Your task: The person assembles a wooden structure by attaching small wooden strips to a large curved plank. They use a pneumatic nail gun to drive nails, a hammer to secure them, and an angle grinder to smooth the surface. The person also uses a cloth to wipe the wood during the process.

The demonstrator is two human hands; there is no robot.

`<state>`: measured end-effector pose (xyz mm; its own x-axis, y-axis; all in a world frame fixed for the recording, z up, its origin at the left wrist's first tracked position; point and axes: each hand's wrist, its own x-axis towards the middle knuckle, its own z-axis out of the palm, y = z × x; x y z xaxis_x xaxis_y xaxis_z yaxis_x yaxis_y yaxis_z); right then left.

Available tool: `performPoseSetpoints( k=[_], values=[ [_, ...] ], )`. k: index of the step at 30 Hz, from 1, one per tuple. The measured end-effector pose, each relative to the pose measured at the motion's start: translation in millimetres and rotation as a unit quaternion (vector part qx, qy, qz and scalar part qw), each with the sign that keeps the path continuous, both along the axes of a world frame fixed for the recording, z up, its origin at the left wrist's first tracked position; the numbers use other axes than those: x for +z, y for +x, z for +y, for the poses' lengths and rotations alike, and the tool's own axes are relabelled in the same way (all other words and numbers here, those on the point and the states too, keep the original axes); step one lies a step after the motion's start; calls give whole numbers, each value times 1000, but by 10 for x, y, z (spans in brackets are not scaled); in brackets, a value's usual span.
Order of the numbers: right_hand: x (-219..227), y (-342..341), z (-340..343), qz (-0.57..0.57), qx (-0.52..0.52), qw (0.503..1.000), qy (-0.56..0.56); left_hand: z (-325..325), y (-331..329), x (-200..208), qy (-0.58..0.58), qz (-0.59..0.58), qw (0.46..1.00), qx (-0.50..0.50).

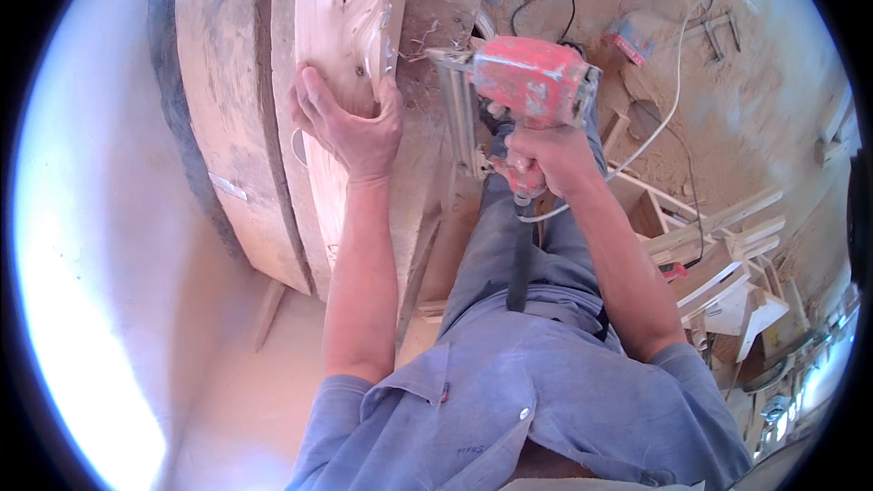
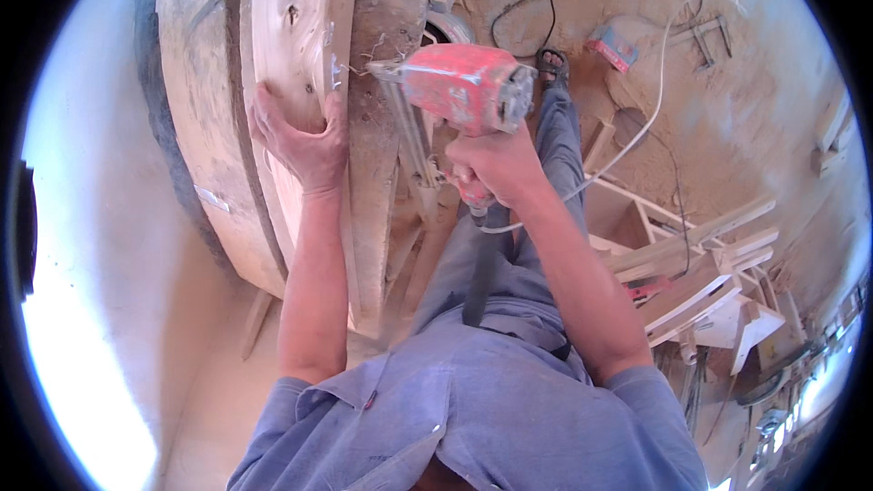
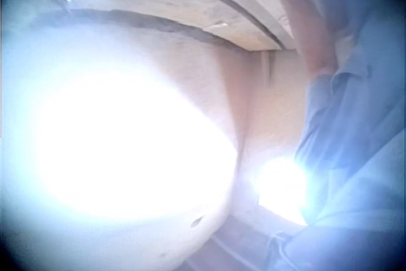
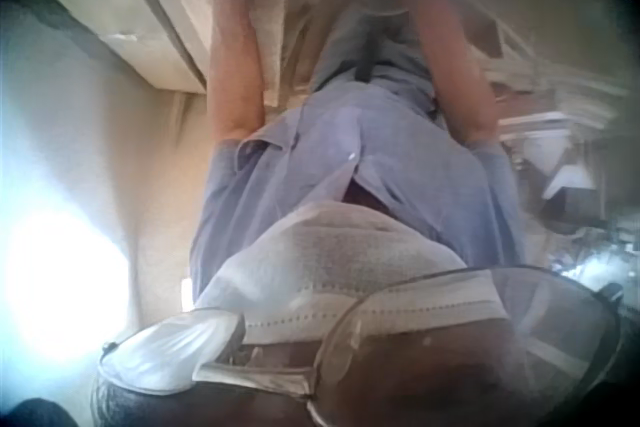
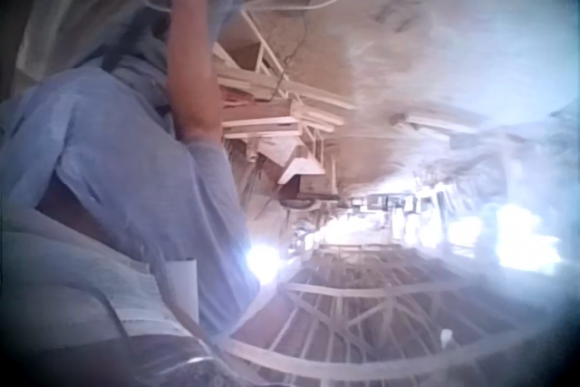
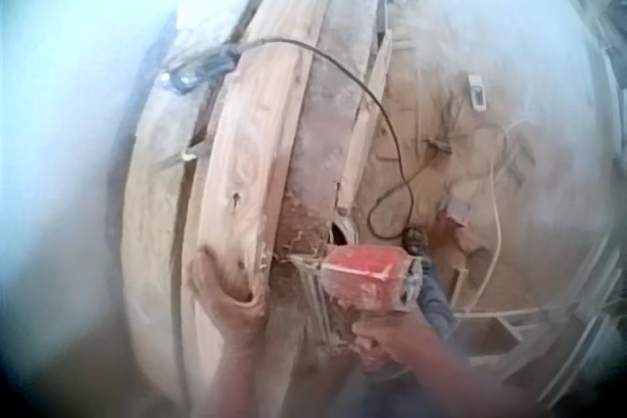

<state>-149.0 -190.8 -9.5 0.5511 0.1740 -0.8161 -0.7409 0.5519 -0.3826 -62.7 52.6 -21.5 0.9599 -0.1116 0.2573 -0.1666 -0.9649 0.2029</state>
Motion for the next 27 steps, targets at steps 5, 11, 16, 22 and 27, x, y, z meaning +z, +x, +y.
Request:
performPoseSetpoints(
  k=[5, 11, 16, 22, 27],
  values=[
    [-81, -87, -145, 1, -18, 999, -37, 355, -134, 50, -37, 33, 998, -34],
    [42, -82, -283, -15, -35, 992, -117, 548, -329, 38, -48, 51, 997, 11],
    [-78, -123, -575, -7, 13, 980, -199, 512, -321, 89, -82, 54, 994, 40],
    [57, 109, -539, 80, 89, 960, -252, 520, -295, 182, -106, 74, 990, 59],
    [249, 195, -445, 50, 113, 986, -116, 545, -276, 201, -141, 87, 984, 67]
  ],
)
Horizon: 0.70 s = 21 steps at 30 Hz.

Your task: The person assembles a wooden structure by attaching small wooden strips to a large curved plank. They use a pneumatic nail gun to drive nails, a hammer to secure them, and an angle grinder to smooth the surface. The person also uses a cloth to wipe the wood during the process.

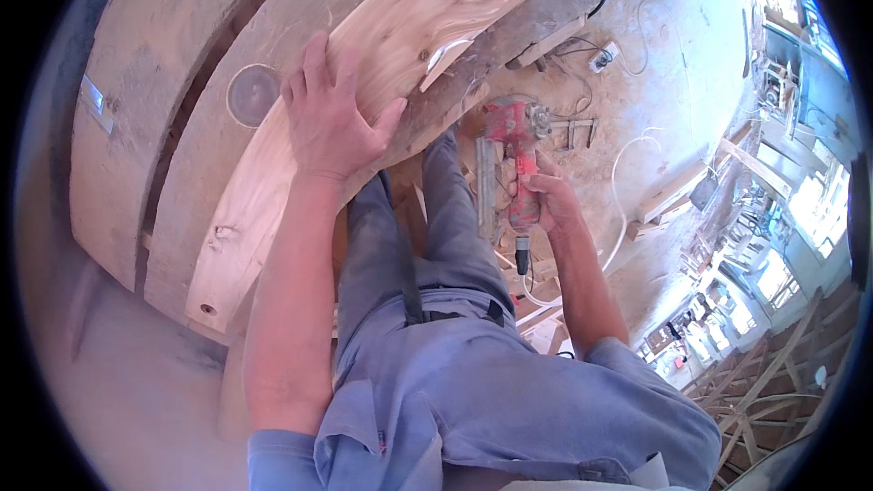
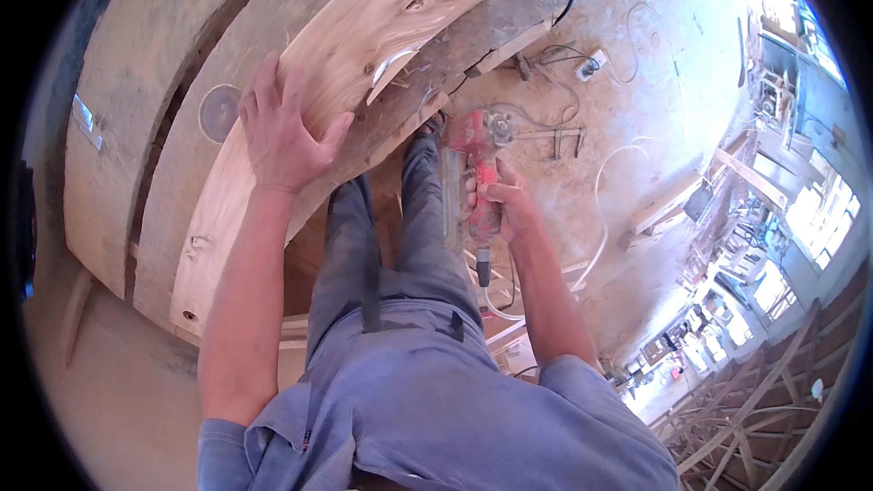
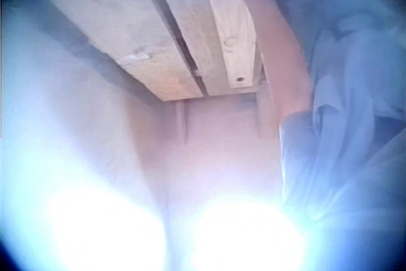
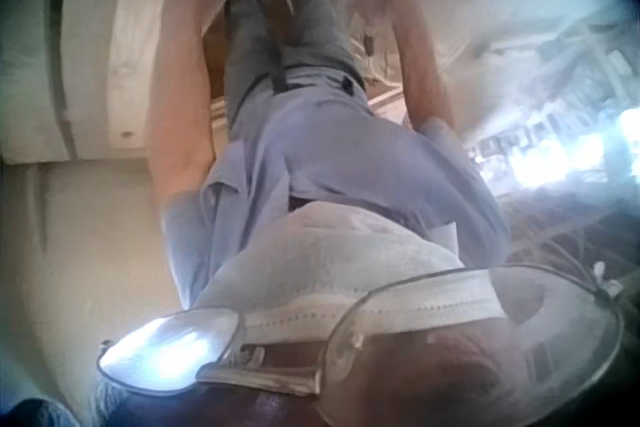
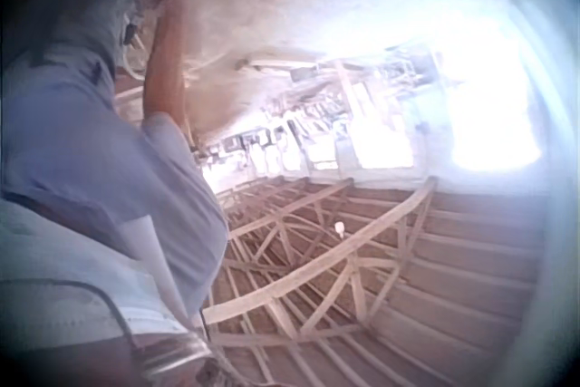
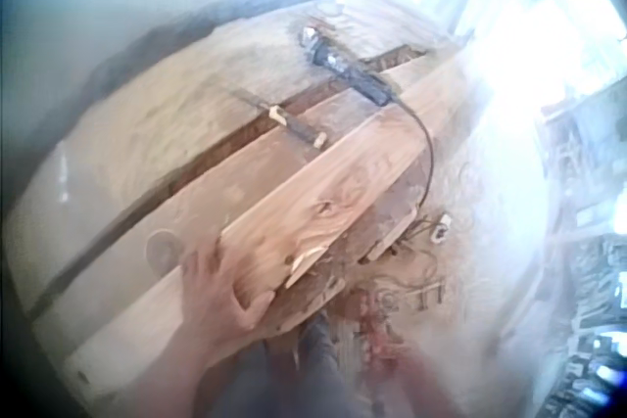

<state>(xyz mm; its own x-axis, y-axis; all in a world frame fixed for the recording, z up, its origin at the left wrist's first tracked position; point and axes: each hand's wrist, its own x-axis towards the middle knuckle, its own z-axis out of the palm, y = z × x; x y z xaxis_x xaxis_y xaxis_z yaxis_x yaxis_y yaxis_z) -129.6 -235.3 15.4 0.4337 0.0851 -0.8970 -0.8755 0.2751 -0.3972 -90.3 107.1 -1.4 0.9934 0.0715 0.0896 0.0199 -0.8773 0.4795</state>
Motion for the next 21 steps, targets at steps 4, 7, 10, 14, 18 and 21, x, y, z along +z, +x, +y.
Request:
performPoseSetpoints(
  k=[4, 7, 10, 14, 18, 21],
  values=[
    [6, -223, 44, 69, -29, 995, 63, 31, 1, -1, -6, 2, 1000, -2],
    [145, -315, 196, 29, -92, 986, 139, 43, 11, -13, 2, 0, 1000, -7],
    [186, -376, 124, -33, -122, 981, 149, 35, 6, -2, 9, 7, 1000, -9],
    [250, -358, -76, -90, -76, 990, 74, 30, 37, 18, 17, 17, 1000, -16],
    [515, -525, -62, -121, -63, 991, 11, -10, 1, 6, 29, 8, 999, -24],
    [665, -582, 157, -122, -84, 988, -45, -14, 16, 16, 25, 9, 999, -29]
  ],
)
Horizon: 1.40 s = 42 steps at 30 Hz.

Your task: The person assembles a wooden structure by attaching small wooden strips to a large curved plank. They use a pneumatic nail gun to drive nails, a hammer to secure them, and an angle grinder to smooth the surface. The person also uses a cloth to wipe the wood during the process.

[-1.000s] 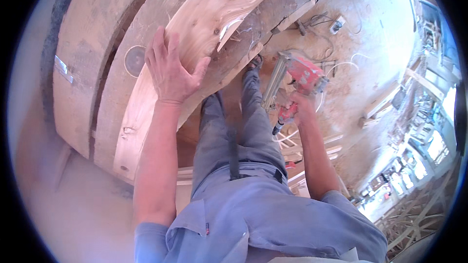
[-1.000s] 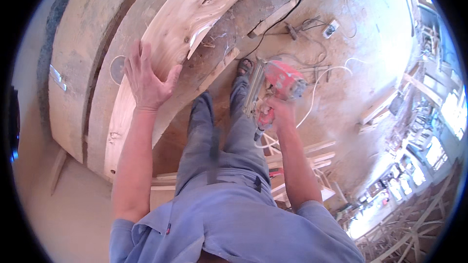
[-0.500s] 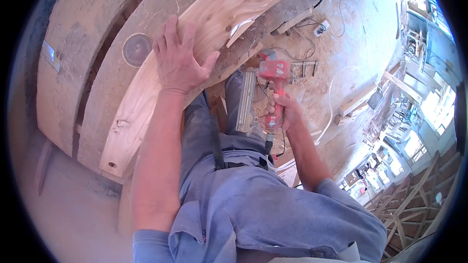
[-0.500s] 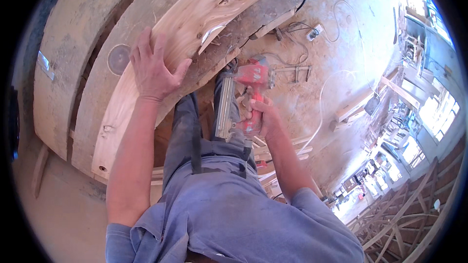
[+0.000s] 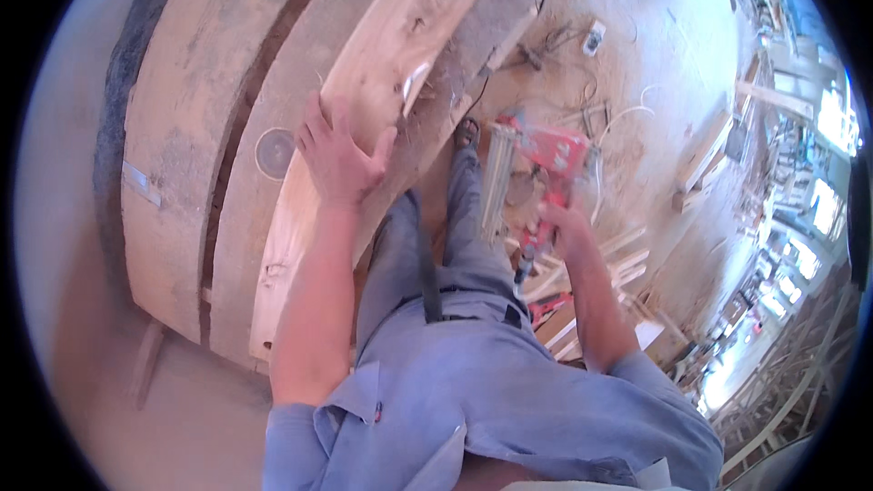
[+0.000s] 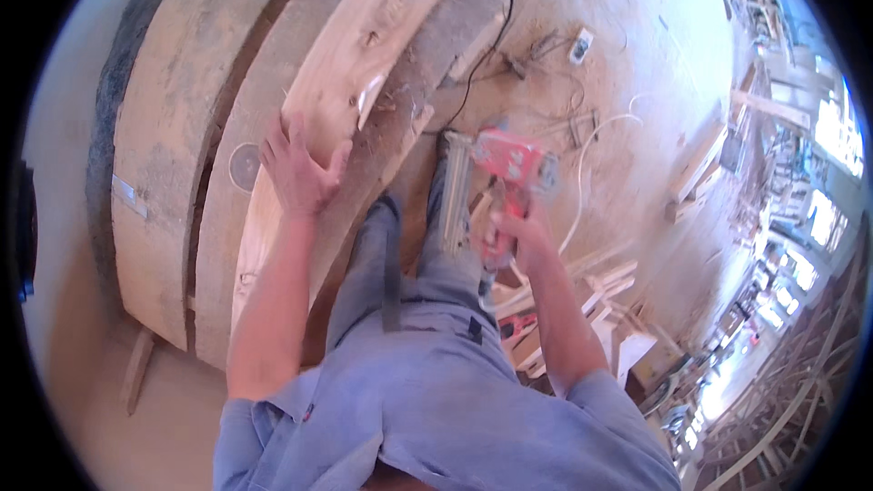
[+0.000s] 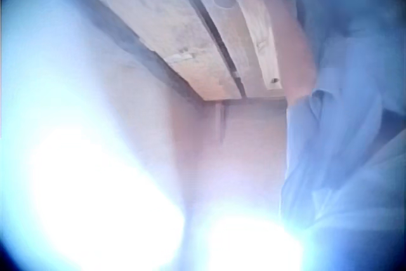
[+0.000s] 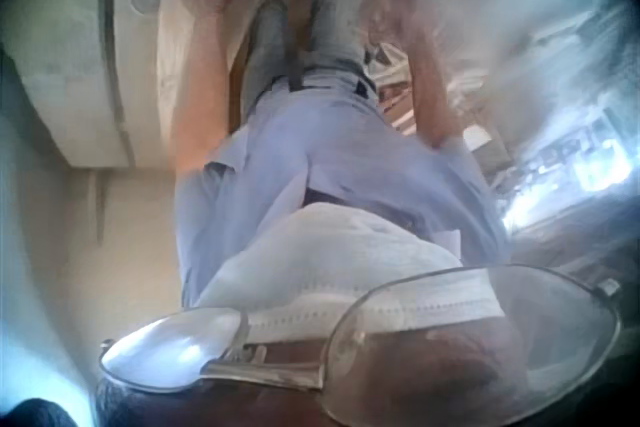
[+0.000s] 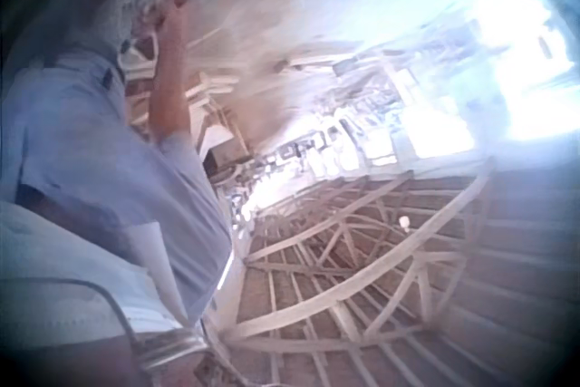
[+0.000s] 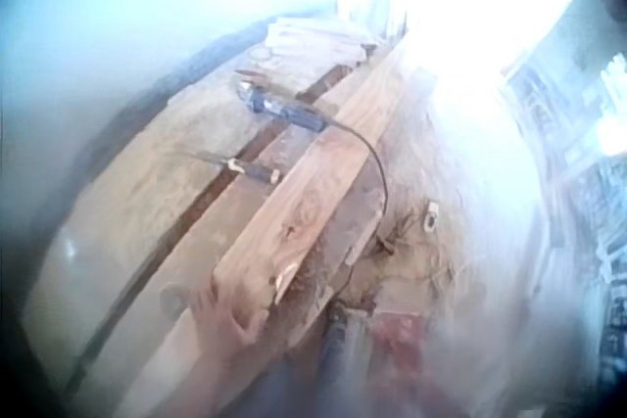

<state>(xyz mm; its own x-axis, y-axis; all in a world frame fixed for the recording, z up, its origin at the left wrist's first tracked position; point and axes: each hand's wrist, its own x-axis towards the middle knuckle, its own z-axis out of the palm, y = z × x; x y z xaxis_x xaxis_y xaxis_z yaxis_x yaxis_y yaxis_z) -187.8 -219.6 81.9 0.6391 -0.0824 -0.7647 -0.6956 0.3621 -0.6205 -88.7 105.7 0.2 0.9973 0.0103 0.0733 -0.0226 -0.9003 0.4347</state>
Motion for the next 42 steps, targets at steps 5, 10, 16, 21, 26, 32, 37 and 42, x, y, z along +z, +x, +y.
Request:
performPoseSetpoints(
  k=[5, 10, 16, 21, 26, 32, 37, 42],
  values=[
    [-413, -162, 180, 50, 72, 991, -103, -5, -16, -55, 38, -21, 998, -38],
    [-443, -219, 267, 6, 117, 977, -176, -41, 8, -18, 62, 19, 997, -39],
    [-42, -362, -168, -107, -181, 953, 218, -18, -173, -81, 176, 57, 981, -56],
    [-463, -633, -386, -100, -290, 920, 246, 96, -209, -199, 221, 36, 974, -41],
    [-987, -985, -815, -75, -429, 859, 268, -65, -167, -161, 270, 71, 959, -49],
    [-1567, -1257, -1483, 112, -455, 859, 209, -108, -137, -148, 315, 111, 942, -47],
    [-2112, -1698, -2523, -91, 260, 821, -500, 44, -251, -25, 317, 195, 928, -11],
    [-2797, -2708, -3604, 279, 282, 810, -431, -221, 207, -221, 277, 232, 932, -40]
  ],
)
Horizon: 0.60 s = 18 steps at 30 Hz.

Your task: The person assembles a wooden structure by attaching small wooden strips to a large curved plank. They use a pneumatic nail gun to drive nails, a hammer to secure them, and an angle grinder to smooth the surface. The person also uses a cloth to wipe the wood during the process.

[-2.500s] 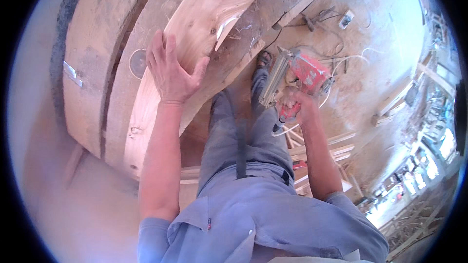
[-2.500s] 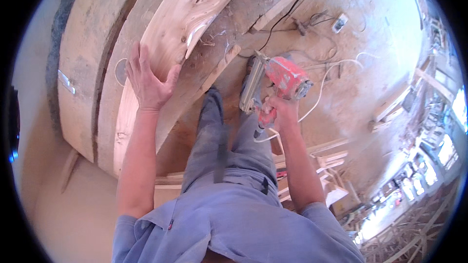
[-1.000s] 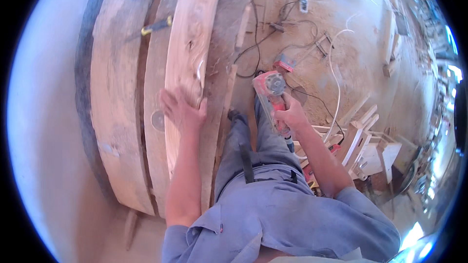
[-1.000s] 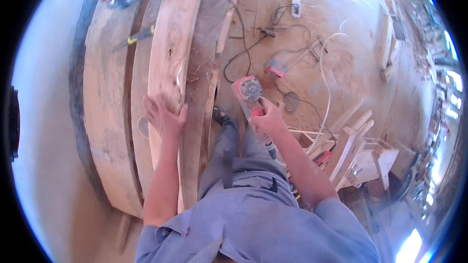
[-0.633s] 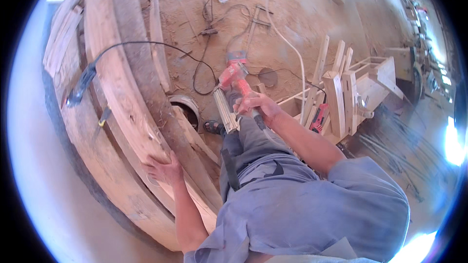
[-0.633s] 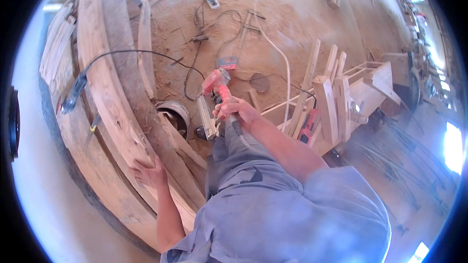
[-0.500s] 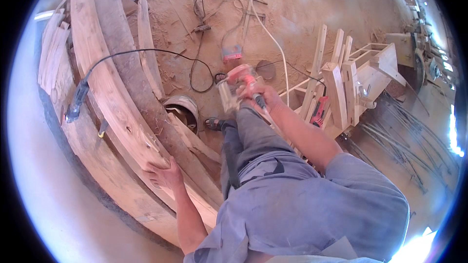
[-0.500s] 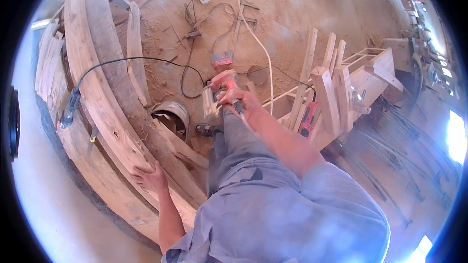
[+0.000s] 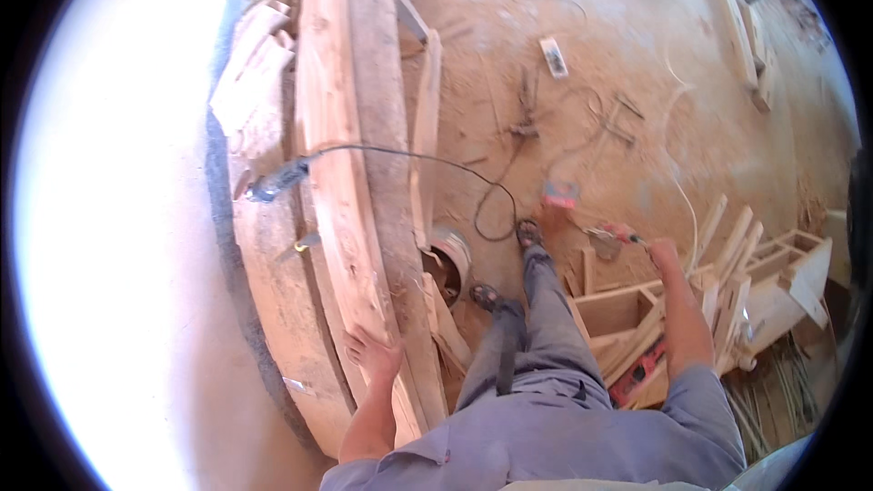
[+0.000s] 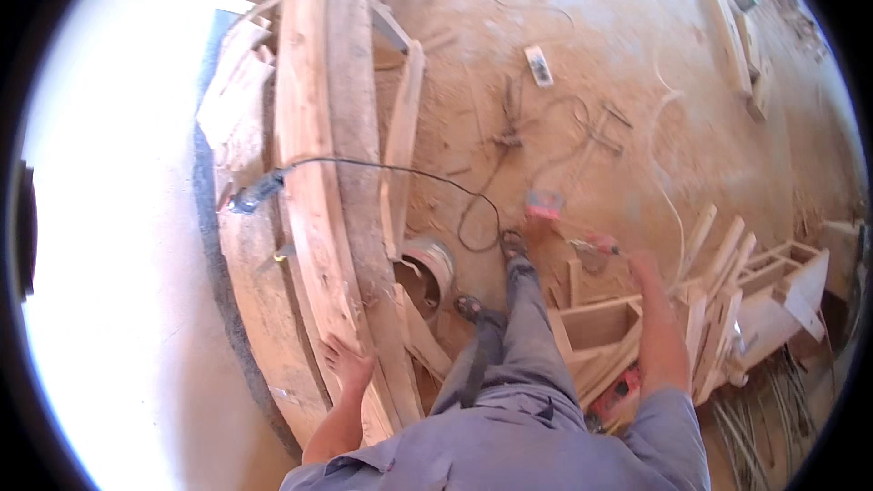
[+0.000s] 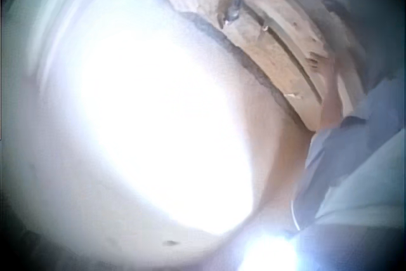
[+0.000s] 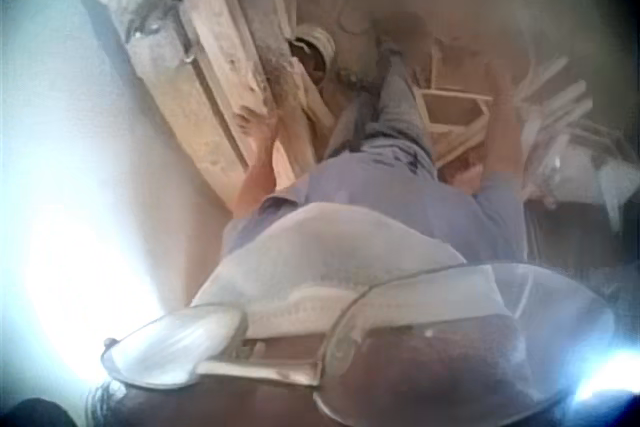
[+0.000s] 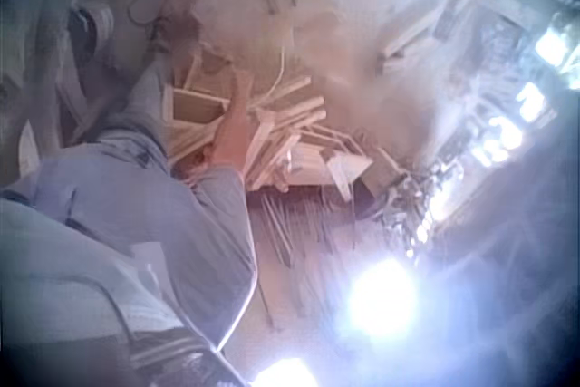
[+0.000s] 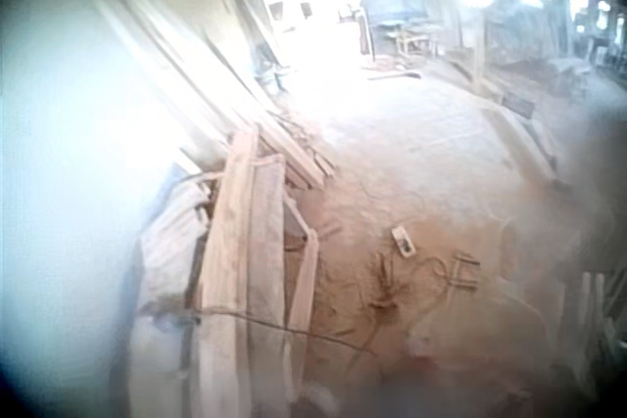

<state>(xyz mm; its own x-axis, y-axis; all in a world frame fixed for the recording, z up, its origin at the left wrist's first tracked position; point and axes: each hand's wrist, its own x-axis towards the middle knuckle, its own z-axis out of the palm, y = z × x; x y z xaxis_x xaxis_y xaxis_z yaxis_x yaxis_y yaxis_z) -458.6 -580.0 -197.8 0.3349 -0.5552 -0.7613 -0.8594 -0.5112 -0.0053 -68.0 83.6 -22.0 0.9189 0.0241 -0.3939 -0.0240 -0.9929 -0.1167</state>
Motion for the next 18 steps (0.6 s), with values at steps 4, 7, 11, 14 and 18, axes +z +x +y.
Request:
performPoseSetpoints(
  k=[4, 7, 11, 14, 18],
  values=[
    [835, 952, 241, -59, 19, 992, -109, 173, -178, 464, 9, 28, 998, 51],
    [926, 414, 45, -11, 58, 982, -179, 121, -210, 317, 23, 104, 993, 54],
    [1471, 489, -151, -17, -11, 987, -160, 11, -291, 382, 52, 90, 993, 50],
    [1681, 212, -255, 35, 22, 984, -176, -152, -261, 424, 64, 66, 995, 44],
    [1869, -14, 24, 4, -11, 976, -216, -225, -173, 469, 71, 70, 995, 28]
  ],
)
